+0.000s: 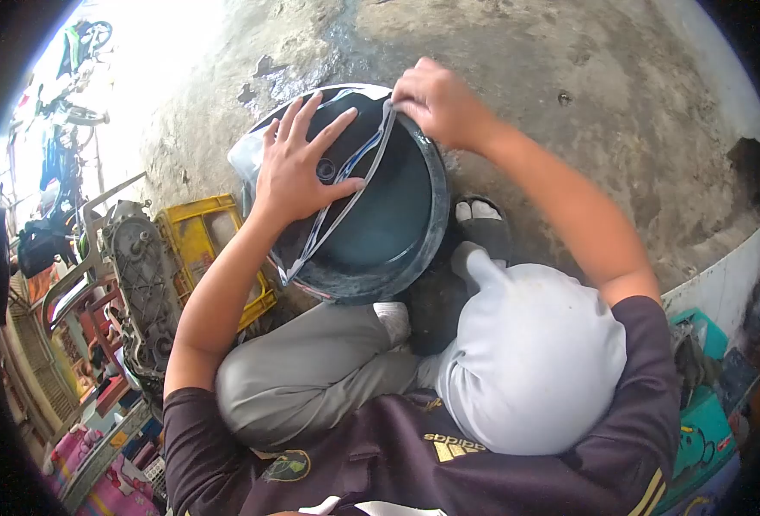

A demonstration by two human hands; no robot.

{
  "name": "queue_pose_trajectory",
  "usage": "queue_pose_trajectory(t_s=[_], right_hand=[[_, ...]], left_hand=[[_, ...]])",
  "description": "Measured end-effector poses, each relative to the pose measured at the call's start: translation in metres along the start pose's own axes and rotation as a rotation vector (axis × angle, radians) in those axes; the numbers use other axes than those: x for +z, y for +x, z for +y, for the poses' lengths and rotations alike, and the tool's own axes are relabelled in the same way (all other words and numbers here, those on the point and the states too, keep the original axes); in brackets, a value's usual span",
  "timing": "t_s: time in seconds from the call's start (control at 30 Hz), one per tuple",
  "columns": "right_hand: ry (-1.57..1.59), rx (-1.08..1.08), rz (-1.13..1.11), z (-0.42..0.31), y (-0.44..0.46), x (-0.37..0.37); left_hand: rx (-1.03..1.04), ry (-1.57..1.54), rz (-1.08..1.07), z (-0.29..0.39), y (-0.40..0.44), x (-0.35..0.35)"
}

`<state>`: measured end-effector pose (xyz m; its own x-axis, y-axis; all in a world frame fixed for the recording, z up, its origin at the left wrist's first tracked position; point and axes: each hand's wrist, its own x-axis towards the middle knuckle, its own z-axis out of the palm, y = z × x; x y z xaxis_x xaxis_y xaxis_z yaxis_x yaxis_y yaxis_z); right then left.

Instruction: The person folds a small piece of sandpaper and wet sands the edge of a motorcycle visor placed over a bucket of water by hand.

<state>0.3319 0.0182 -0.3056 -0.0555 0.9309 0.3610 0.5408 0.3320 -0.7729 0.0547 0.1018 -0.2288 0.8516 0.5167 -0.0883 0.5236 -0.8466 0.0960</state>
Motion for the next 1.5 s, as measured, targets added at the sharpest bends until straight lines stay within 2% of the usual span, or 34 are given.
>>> queue_pose_trajectory(t_s=[0.07,0.27,0.37,0.43,0.5,0.57,0.67,0.87,1.0,1.13,1.3,1.37,1.4,1.43,1.5], right_hand=[[-0.047,0.085,0.021,0.006,0.006,-0.006],[-0.009,0.029,-0.040,-0.004,0.002,0.000],[-0.058,0.111,0.007,0.000,0.006,-0.003],[-0.044,0.106,0.013,-0.013,0.001,0.002],[-0.001,-0.007,-0.014,-0.017,-0.005,0.008],[0.028,0.004,-0.012,-0.012,-0.001,0.004],[-0.003,0.134,0.056,-0.003,0.004,0.001],[0.034,0.017,0.014,-0.006,0.001,0.009],[-0.058,0.171,0.030,-0.005,0.006,-0.002],[0.019,0.010,0.013,-0.009,-0.005,0.006],[-0.046,0.070,0.011,-0.014,-0.003,0.006],[-0.027,-0.100,-0.049,-0.022,-0.007,0.012],[-0.055,-0.100,-0.071,-0.022,-0.005,0.008],[-0.057,-0.098,-0.072,-0.016,-0.002,0.005],[-0.048,0.045,0.015,-0.004,0.004,0.001]], left_hand=[[0.015,-0.029,0.028,-0.002,-0.001,0.001],[0.014,-0.001,0.023,-0.002,0.000,0.001],[0.025,-0.031,0.038,-0.001,-0.002,0.002],[0.013,0.001,0.027,-0.001,-0.001,0.000],[0.012,0.004,0.022,-0.001,0.000,-0.002],[0.009,-0.006,0.021,-0.001,0.000,0.000],[0.013,-0.018,0.027,-0.001,-0.002,0.002],[0.001,0.000,0.008,-0.001,-0.001,0.000],[-0.006,0.014,0.001,0.000,-0.002,-0.001],[-0.002,-0.007,0.006,-0.001,0.000,-0.001],[0.000,0.003,0.015,-0.001,-0.002,0.000],[-0.001,0.014,0.011,-0.001,-0.001,-0.002],[-0.005,0.017,0.004,-0.001,0.000,-0.002],[-0.010,0.018,-0.009,0.000,-0.001,-0.001],[-0.013,0.007,-0.011,0.001,-0.003,0.001]])
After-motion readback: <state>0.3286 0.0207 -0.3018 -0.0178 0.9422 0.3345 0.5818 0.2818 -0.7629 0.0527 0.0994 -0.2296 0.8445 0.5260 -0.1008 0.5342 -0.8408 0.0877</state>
